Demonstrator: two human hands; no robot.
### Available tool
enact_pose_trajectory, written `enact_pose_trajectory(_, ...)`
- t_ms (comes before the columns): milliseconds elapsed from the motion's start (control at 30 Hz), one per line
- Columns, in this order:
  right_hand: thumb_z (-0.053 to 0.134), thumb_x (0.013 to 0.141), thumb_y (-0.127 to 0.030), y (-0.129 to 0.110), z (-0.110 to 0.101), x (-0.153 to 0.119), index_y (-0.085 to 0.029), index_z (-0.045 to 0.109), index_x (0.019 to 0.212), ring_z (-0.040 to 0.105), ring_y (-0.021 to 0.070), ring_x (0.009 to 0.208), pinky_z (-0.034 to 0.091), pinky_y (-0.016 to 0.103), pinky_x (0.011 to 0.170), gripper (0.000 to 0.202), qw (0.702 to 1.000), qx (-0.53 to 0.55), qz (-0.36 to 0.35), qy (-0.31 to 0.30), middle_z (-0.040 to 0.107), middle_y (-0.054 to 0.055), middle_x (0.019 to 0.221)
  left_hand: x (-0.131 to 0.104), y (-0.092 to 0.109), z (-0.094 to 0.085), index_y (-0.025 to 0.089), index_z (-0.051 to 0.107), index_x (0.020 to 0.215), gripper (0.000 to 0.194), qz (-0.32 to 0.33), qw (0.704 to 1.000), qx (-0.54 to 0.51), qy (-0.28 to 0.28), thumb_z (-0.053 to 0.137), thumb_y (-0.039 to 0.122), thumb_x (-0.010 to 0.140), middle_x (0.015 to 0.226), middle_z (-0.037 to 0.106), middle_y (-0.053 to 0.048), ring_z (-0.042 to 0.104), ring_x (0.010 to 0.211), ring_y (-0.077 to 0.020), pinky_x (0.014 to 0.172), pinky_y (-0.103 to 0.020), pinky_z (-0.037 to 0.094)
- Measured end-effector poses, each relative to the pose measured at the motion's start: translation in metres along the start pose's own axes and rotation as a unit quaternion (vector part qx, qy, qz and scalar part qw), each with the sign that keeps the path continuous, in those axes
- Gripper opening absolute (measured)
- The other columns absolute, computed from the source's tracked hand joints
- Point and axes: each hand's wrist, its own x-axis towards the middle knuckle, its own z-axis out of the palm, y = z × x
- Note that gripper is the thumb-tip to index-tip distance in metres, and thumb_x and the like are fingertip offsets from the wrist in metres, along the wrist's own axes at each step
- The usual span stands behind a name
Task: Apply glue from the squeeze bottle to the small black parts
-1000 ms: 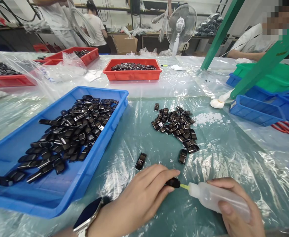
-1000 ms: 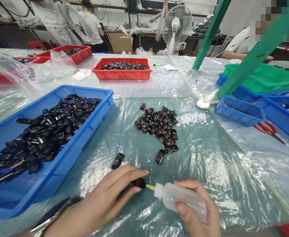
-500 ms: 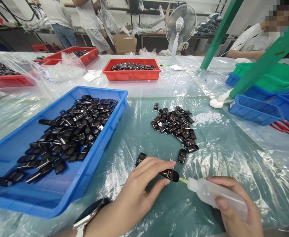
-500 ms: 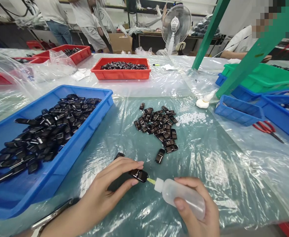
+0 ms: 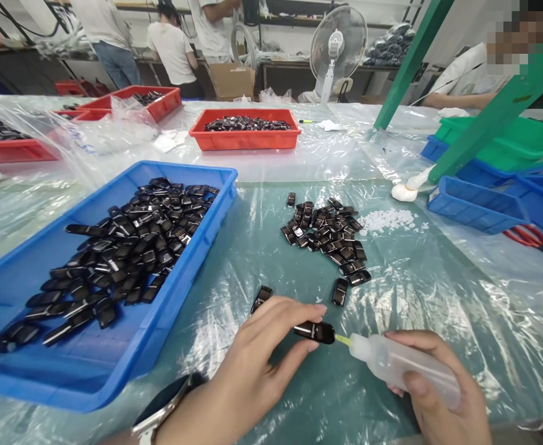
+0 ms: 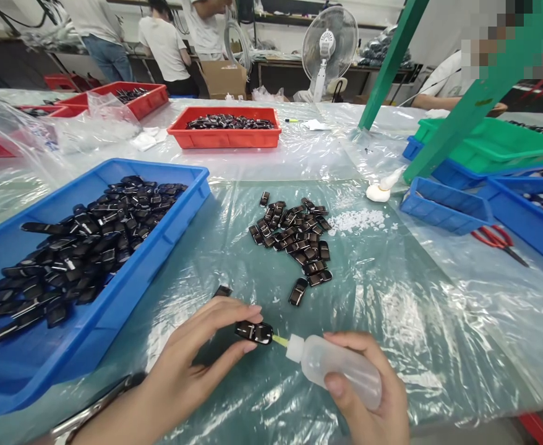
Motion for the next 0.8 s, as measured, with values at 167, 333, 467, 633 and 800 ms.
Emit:
enact_pose_trajectory(167, 0.079, 0.055, -0.074, -0.0028, -0.0001, 0.0010, -0.030, 0.074, 0.075, 0.049, 0.0108, 0.057, 0.042, 0.018, 0.049, 0.049, 1.000, 0.010, 0.002, -0.009, 0.061, 0.002, 0.077, -0.0016, 0.0005, -0.0016, 0.031, 0.049, 0.136, 0.043, 0.012, 1.000, 0.010, -0.011, 0.056, 0.011, 0.099, 0.113, 0.067, -0.001, 0.060, 0.104, -0.0165, 0.087, -0.028, 0.050)
enact_pose_trajectory(333, 0.079, 0.055, -0.073, -0.0051, -0.0019, 0.0021, -0.029, 0.074, 0.074, 0.052, 0.0117, 0.059, 0.043, 0.017, 0.048, 0.048, 1.000, 0.003, 0.017, -0.015, 0.061, 0.002, 0.076, -0.0021, 0.0009, -0.0022, 0.030, 0.048, 0.136, 0.044, 0.024, 0.999, 0.021, -0.016, 0.055, 0.009, 0.099, 0.114, 0.066, -0.002, 0.058, 0.107, -0.0167, 0.088, -0.028, 0.048)
enact_pose_trajectory(467, 0.078, 0.058, -0.073, -0.0043, -0.0032, 0.0035, -0.029, 0.073, 0.074, 0.055, 0.0122, 0.059, 0.045, 0.017, 0.049, 0.047, 1.000, -0.008, -0.001, -0.025, 0.061, 0.002, 0.076, -0.0025, -0.0002, -0.0016, 0.027, 0.049, 0.136, 0.043, 0.031, 0.999, 0.027, -0.021, 0.054, 0.007, 0.099, 0.114, 0.065, -0.002, 0.056, 0.107, -0.0157, 0.089, -0.026, 0.047)
enact_pose_trajectory(633, 0.074, 0.066, -0.071, -0.0045, -0.0058, 0.0052, -0.029, 0.072, 0.077, 0.058, 0.0139, 0.060, 0.047, 0.019, 0.049, 0.043, 0.998, -0.030, -0.040, -0.048, 0.062, 0.002, 0.076, -0.0026, -0.0022, -0.0022, 0.023, 0.050, 0.135, 0.039, 0.056, 0.997, 0.040, -0.025, 0.051, 0.005, 0.100, 0.116, 0.065, -0.002, 0.053, 0.110, -0.0149, 0.093, -0.025, 0.043)
enact_pose_trajectory(800, 0.074, 0.066, -0.070, -0.0046, -0.0067, 0.0072, -0.029, 0.073, 0.076, 0.059, 0.0137, 0.060, 0.047, 0.018, 0.049, 0.042, 0.997, -0.033, -0.056, -0.049, 0.062, 0.001, 0.074, -0.0019, -0.0025, -0.0032, 0.021, 0.049, 0.136, 0.038, 0.076, 0.995, 0.054, -0.026, 0.051, 0.007, 0.100, 0.118, 0.065, -0.003, 0.053, 0.112, -0.0157, 0.096, -0.026, 0.043)
